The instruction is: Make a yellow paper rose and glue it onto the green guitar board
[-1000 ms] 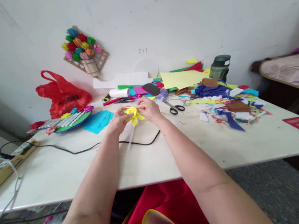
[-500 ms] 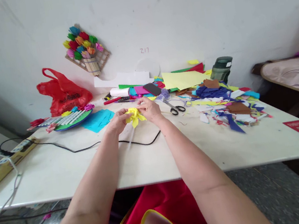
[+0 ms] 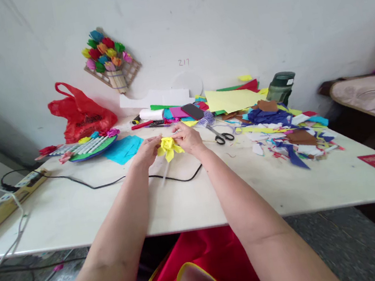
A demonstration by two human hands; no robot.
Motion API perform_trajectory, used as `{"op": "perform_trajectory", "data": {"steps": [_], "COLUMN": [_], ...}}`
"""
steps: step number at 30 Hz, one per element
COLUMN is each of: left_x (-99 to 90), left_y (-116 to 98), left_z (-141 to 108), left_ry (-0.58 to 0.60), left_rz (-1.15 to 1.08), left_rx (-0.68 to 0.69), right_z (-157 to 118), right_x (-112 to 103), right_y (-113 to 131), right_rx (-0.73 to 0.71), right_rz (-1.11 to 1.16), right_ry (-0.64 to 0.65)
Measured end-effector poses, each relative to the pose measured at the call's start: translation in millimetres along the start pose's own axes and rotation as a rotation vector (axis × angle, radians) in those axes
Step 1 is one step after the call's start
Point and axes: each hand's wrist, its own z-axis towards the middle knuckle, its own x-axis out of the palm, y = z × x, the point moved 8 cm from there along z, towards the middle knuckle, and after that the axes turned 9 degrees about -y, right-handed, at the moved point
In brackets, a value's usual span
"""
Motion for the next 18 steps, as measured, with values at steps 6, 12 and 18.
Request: {"op": "perform_trajectory", "data": {"steps": [6,12,18], "left_x": [-1.7,-4.2,-1.8], "left_y": [0,-1,-5], "left_z": [0,3,2], "left_ry": [-0.008,-0.006,0.041], "left_rz": [0.054,0.105,0.146], "left_rx": [0.003,0.047,0.092], "right_z": [0,1,0], "right_x": [2,5,6], "right_y": [-1,-12,-16], "right_rx": [-0.018,0.038,0.034], "right_rz": [0.011,0.046,0.182], "right_ry": [-0.009,0.033,0.069]}}
